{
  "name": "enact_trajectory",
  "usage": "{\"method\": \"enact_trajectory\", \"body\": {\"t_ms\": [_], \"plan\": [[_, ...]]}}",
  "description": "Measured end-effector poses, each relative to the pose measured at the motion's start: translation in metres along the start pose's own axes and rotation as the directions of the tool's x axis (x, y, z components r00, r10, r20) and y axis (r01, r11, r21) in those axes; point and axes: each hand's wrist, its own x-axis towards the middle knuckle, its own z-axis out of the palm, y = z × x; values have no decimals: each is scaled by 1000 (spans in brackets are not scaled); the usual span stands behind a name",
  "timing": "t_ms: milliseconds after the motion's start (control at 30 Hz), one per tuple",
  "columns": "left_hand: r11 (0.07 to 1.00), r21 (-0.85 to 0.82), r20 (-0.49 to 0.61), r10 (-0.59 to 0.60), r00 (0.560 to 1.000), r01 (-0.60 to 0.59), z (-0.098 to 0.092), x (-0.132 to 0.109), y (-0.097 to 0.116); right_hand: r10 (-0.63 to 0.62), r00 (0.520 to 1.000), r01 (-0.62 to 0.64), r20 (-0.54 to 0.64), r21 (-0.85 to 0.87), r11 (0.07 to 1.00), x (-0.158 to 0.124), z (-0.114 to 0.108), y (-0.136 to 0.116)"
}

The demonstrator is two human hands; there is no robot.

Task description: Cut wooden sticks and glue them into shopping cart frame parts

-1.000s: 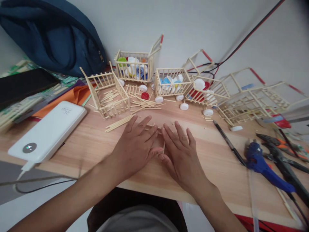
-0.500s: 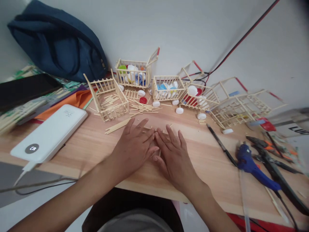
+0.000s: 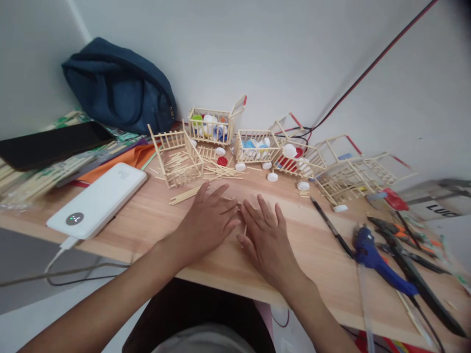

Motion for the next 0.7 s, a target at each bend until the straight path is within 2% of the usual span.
{"method": "enact_trajectory", "body": {"t_ms": [133, 333, 533, 700], "plan": [[999, 28, -56, -16, 998, 18, -4, -5, -9, 3, 1000, -3, 10, -15, 1000, 1, -3, -1], [990, 137, 61, 33, 998, -41, -2, -13, -14, -14, 1000, 14, 6, -29, 999, 1, -3, -1], [985, 168, 52, 40, 998, -48, 2, -12, -15, -9, 1000, 10, 20, -40, 999, 1, -1, 1], [981, 185, 71, 45, 996, -58, -2, -10, -14, -24, 1000, 25, 20, -86, 996, 1, -2, 1]]}}
